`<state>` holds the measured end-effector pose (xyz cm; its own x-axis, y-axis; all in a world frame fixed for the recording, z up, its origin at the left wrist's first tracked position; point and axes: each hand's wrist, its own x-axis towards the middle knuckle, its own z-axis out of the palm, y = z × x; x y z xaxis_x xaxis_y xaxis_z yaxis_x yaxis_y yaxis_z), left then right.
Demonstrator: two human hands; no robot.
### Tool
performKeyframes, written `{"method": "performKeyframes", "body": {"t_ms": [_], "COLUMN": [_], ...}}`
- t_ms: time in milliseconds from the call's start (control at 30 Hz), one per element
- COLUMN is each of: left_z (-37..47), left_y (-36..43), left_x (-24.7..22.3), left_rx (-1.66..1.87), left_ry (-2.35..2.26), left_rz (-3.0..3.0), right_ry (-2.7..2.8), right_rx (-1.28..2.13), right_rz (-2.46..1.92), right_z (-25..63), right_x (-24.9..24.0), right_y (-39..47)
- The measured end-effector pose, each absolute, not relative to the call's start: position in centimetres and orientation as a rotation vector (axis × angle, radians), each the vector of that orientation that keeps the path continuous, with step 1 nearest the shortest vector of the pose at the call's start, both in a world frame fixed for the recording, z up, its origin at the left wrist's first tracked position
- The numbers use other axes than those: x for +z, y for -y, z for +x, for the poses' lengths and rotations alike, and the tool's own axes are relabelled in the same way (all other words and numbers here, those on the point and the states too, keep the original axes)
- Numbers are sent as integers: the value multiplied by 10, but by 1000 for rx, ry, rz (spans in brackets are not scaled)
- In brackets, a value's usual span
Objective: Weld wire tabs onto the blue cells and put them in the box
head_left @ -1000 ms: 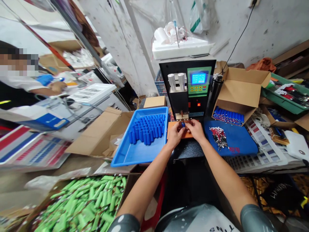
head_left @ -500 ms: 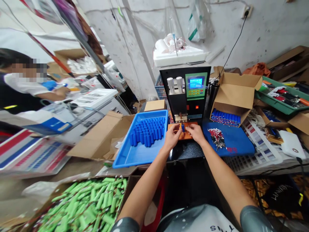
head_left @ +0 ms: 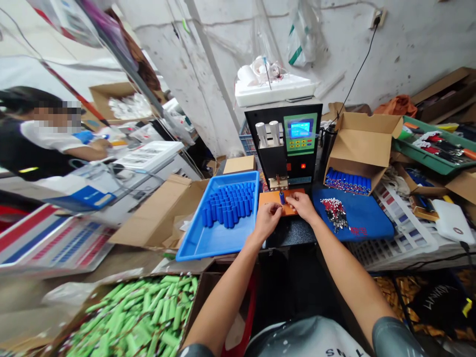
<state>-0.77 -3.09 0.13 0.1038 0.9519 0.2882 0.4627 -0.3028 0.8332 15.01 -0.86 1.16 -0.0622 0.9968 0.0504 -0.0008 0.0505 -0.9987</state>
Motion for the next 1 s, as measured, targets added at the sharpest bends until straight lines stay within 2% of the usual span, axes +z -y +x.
{"method": "performKeyframes", "body": {"t_ms": [300, 467, 733, 1000], "left_z": [-5, -11, -10, -8], "left_y": [26, 31, 19, 13], "left_x": [10, 7, -5, -7], "left_rx": [1118, 1251, 1002, 1077], "left_ry": [-1382, -1389, -1217, -1233], "left_rz": [1950, 2072, 2240, 1998], "right_ry": [1477, 1371, 1176, 1033], "right_rx": [1224, 1335, 1487, 1531], "right_rz": [-1099, -1081, -1001, -991], "right_z": [155, 158, 165, 162], "right_x": [8, 11, 15, 16], "right_y": [4, 6, 7, 4]}}
